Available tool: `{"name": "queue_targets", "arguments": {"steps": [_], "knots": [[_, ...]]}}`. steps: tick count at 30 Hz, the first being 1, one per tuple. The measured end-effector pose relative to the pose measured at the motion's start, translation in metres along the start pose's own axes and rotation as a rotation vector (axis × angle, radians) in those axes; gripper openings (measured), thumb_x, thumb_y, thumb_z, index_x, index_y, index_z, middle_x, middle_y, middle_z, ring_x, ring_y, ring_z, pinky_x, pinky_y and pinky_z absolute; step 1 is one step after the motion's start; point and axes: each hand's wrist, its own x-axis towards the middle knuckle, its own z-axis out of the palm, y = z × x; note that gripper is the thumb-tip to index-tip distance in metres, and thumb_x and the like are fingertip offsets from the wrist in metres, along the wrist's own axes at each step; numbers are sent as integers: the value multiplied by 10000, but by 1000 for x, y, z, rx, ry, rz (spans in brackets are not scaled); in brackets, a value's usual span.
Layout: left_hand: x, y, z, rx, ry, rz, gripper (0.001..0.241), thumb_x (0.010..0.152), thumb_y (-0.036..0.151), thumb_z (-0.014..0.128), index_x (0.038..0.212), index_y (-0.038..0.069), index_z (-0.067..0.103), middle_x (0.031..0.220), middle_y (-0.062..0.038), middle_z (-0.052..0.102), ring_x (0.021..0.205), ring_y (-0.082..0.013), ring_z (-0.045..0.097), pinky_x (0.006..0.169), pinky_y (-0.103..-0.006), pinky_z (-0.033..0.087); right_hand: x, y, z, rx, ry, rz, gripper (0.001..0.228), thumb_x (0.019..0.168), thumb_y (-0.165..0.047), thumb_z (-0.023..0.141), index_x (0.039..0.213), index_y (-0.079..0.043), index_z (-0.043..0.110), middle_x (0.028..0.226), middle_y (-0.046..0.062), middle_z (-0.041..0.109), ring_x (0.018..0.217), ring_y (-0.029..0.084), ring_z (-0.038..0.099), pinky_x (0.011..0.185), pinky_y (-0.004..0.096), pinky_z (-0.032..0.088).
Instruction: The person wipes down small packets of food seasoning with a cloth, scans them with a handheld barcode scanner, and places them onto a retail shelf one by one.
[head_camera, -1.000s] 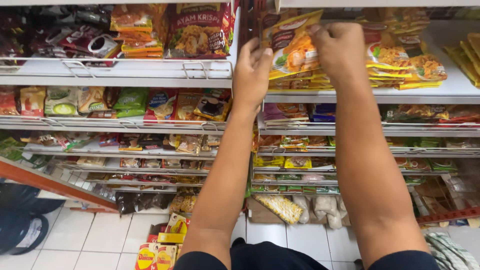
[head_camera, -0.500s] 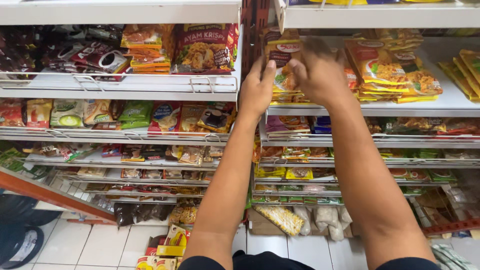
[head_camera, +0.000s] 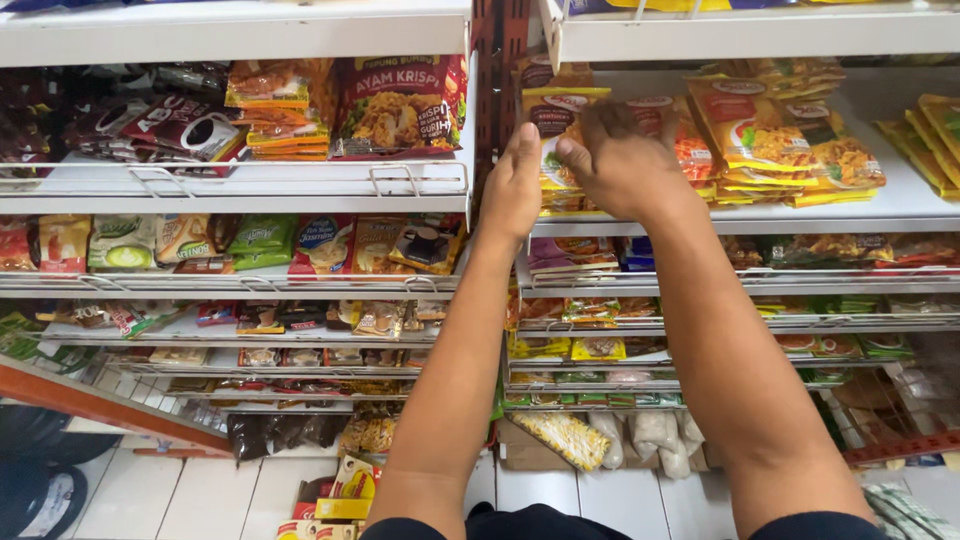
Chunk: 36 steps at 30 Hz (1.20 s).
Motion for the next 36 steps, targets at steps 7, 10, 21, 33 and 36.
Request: {"name": "queue_targets", "arguments": {"steps": [7,10,21,33,36], "knots": [[-1,6,2,8,-34,-42,836,1026,644,304,1464,-35,521,1467,-239,591,1405,-313,533,1160,-360,379,10,5,-4,-10,78,-26,753,1047,-612,316,1530,-38,376,1594,251,357,1487,392,266,1094,754,-2],[-2,6,0,-6,-26,-56,853,1023,651,308,1483,-46,486,1500,-245,543,1435,-321,485,1172,-365,355,19,4,-3,5,-5,48,807,1029,-639,269,1560,-32,309,1588,211,347,1499,364,233,1112,746,-38],[2,-12,6,-52,-14,-44,859,1040,639,295,1493,-73,456,1530,-251,522,1462,-313,464,1198,-360,323,19,1,-11,-38,-73,54,796,1039,-647,223,1554,-56,359,1585,182,392,1528,363,228,1139,736,-72],[3,-22,11,-30,17,-51,877,1041,644,295,1533,-76,392,1614,-240,408,1532,-303,348,1243,-351,238,18,2,-8,-19,-169,73,811,1014,-670,173,1561,-93,333,1588,171,367,1507,352,214,1131,714,-80],[1,-18,12,-44,21,-43,870,1048,641,299,1538,-74,378,1614,-239,410,1529,-299,361,1242,-348,249,15,3,-9,-11,-144,72,797,1015,-668,188,1546,-100,365,1585,165,382,1519,350,210,1144,705,-79]]}}
